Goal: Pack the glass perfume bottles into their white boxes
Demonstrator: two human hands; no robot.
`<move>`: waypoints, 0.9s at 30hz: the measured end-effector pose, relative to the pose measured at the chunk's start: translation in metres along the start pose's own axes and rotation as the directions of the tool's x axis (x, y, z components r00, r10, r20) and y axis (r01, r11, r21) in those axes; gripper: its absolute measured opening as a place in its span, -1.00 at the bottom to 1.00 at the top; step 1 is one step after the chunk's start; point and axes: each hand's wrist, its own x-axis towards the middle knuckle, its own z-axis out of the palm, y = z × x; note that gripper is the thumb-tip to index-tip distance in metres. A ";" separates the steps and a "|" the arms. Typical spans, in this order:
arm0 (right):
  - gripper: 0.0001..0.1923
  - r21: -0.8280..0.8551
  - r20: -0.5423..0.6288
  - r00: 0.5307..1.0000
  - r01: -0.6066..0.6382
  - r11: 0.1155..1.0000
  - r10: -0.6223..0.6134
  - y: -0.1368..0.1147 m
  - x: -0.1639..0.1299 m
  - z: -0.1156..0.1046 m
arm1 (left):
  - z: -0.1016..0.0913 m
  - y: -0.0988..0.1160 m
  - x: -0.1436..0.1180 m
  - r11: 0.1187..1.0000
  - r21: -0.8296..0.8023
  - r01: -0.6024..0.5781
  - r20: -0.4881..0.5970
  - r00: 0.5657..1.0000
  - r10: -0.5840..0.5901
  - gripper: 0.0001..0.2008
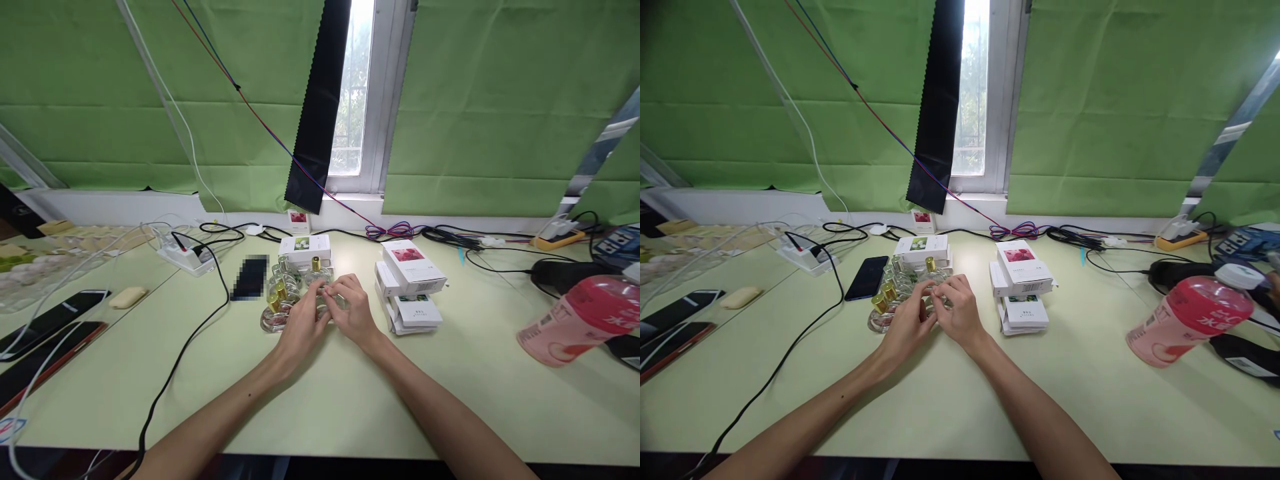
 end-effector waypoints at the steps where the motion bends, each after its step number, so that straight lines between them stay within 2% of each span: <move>1: -0.82 -0.001 -0.001 1.000 0.003 1.000 -0.003 0.000 0.000 0.000 | 0.000 0.000 0.000 1.000 0.002 0.000 -0.002 1.000 0.000 -0.51; 15: -0.79 -0.050 0.020 1.000 0.012 0.999 -0.011 0.001 0.000 0.002 | 0.000 -0.001 0.000 1.000 -0.010 -0.020 -0.012 1.000 0.020 -0.48; 27: -0.84 -0.072 0.002 1.000 0.013 0.997 -0.013 0.001 -0.005 0.003 | 0.001 -0.003 0.000 0.999 -0.024 -0.022 0.011 1.000 0.022 -0.52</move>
